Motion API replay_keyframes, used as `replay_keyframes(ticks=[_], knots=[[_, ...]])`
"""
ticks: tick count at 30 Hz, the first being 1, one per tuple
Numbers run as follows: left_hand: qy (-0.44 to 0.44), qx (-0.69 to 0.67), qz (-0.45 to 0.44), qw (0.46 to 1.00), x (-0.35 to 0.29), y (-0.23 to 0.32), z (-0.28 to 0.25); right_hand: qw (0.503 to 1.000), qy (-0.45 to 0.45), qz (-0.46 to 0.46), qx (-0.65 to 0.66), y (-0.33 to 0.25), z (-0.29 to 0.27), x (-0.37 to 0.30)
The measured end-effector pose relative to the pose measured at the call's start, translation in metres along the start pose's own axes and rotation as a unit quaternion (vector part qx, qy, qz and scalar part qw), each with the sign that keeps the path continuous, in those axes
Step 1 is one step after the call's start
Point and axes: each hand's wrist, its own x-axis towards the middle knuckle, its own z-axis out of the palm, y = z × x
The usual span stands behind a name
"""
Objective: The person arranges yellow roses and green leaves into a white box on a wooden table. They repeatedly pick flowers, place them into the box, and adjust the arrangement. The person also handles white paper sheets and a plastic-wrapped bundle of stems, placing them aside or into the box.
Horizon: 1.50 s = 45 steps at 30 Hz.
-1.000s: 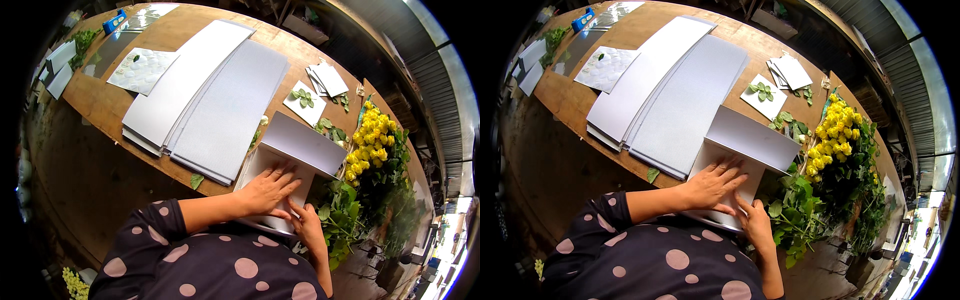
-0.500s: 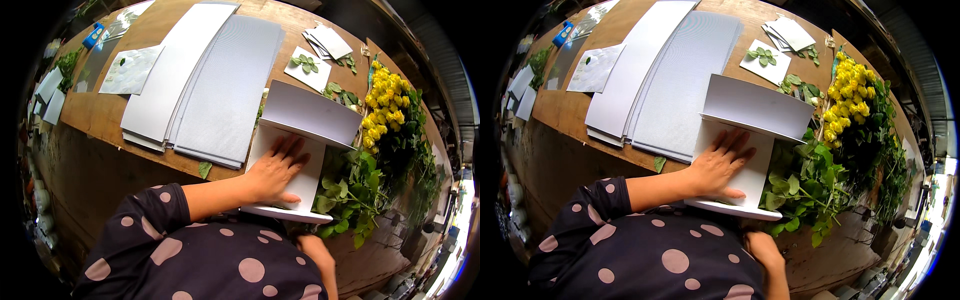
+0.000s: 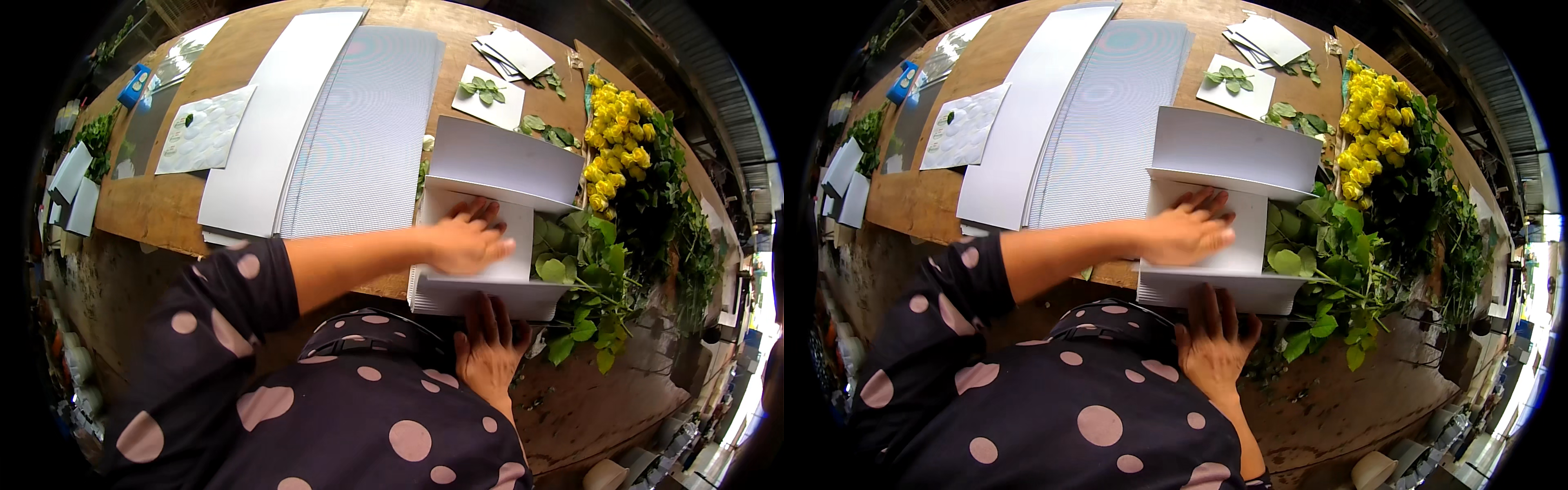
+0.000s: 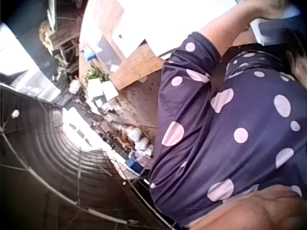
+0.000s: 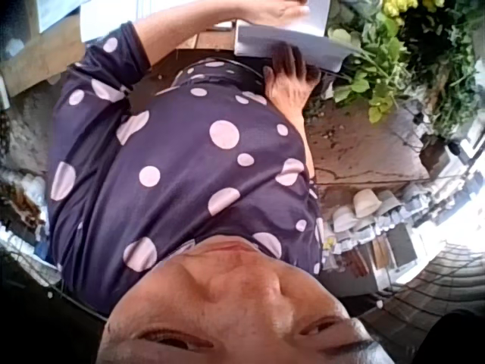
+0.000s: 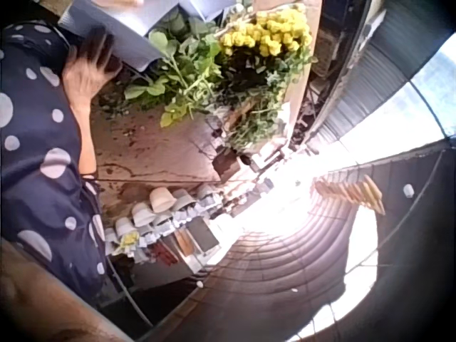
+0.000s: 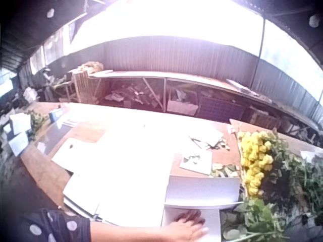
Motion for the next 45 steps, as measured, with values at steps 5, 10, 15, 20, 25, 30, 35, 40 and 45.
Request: replay_keyframes(ticks=[5, 10, 15, 20, 25, 30, 35, 40, 45], knots=[[-0.193, -0.129, 0.040, 0.972, 0.019, -0.011, -0.074, 0.999, -0.004, -0.022, 0.036, 0.001, -0.013, 0.018], [-0.147, -0.002, -0.054, 0.988, 0.018, 0.021, -0.052, 0.990, -0.070, -0.048, 0.110, 0.016, -0.032, 0.037], [0.190, 0.137, -0.047, 0.971, -0.003, 0.011, 0.044, 0.953, -0.229, -0.112, 0.164, 0.030, -0.045, 0.060], [0.281, 0.154, -0.030, 0.947, -0.002, 0.002, 0.065, 0.907, -0.314, -0.065, 0.272, 0.073, -0.070, 0.117], [0.279, 0.156, -0.047, 0.946, 0.002, 0.007, 0.061, 0.960, 0.095, -0.257, 0.066, 0.048, -0.034, 0.181], [0.288, 0.162, -0.057, 0.942, 0.002, 0.005, 0.064, 0.971, -0.033, -0.173, 0.159, 0.063, -0.018, 0.185], [0.271, 0.148, -0.063, 0.949, -0.001, 0.006, 0.060, 0.951, 0.050, -0.273, 0.133, 0.069, -0.027, 0.212], [0.291, 0.163, -0.054, 0.941, 0.002, 0.008, 0.061, 0.952, -0.222, -0.161, 0.132, 0.071, -0.067, 0.234], [0.359, 0.262, -0.060, 0.894, 0.005, 0.002, 0.072, 0.946, -0.186, -0.266, 0.020, 0.056, -0.058, 0.186]])
